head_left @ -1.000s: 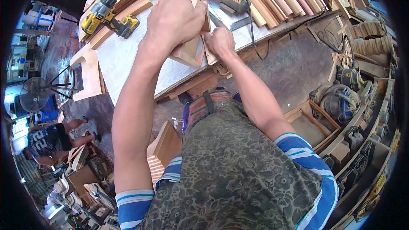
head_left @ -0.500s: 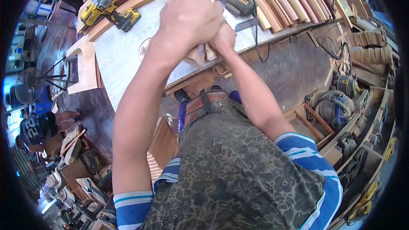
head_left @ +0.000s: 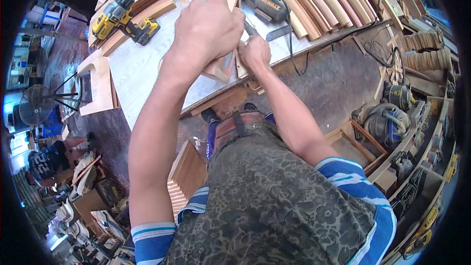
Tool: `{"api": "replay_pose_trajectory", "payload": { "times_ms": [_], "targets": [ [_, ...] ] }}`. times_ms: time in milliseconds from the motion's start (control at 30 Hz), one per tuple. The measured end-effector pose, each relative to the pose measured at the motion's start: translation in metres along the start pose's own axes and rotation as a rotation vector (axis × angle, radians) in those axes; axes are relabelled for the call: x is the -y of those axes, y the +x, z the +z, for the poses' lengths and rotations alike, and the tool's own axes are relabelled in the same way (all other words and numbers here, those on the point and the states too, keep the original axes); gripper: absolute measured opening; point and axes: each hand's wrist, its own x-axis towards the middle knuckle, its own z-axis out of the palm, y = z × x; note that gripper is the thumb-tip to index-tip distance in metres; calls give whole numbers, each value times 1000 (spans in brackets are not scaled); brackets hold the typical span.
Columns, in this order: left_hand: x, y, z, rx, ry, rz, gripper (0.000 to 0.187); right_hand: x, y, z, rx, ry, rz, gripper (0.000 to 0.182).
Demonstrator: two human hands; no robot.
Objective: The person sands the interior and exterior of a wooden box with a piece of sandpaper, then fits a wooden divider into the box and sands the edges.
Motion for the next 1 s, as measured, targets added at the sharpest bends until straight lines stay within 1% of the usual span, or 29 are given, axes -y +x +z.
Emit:
{"api": "replay_pose_trajectory", "payload": {
  "times_ms": [33, 100, 133, 167, 233, 267, 367, 400, 433, 500, 567, 633, 667, 700, 767, 800, 867, 900, 967, 1000],
  "targets": [
    [-3, -2, -1, -11, 18, 3, 72, -2, 5, 7, 10, -6, -1, 38],
    [-3, -5, 1, -13, 38, 10, 72, 0, 14, 24, 61, -120, 46, 42],
    [-1, -4, 1, -14, 38, 17, 71, 5, 12, 31, -13, -94, 60, 46],
    [0, -3, 1, -20, 40, 26, 70, 5, 12, 29, -16, -90, 58, 46],
    [1, -2, 3, -23, 23, 31, 70, 5, 9, 17, 1, -91, 32, 43],
    [3, -1, 3, -24, 0, 30, 70, 2, 8, 7, 35, -37, 39, 43],
    [-3, -4, -2, 18, -10, -12, 70, -1, 7, 13, 2, -52, 5, 44],
    [-2, -3, -1, 18, -11, -11, 70, 1, 13, 22, 6, -79, -41, 45],
    [1, -2, 2, 7, -18, -8, 70, -2, 12, 28, 3, -75, -37, 45],
    [1, 2, -1, -21, -19, 6, 70, 4, 13, 30, 2, -26, 18, 44],
    [0, 1, 0, 6, 13, -18, 69, 0, 8, 17, 12, -43, 8, 42],
    [1, 1, -2, 13, 2, -14, 70, -7, -4, -2, 86, -31, -32, 39],
    [1, -1, -2, 17, -6, -6, 70, -9, -9, -13, 90, -34, -55, 35],
    [1, -3, 1, 19, -8, -11, 70, -19, -8, -12, 36, 15, -78, 30],
    [0, -4, 2, -64, 23, -5, 71, -38, -3, -10, -151, -29, -426, 20],
    [0, -4, 1, -69, 26, -8, 71, -38, -6, -7, -151, -26, -431, 20],
    [-1, -3, 0, -38, 38, -12, 72, -40, -12, 1, -226, -32, -729, 17],
    [-1, -3, 1, -35, 38, -7, 72, -42, -11, 7, -229, -33, -724, 17],
    [0, -1, -1, 13, -14, -25, 72, -40, 0, 17, -288, -353, -913, 19],
    [0, -2, 0, 8, -8, -22, 72, -37, -1, 16, -190, -408, -868, 30]
  ]
}}
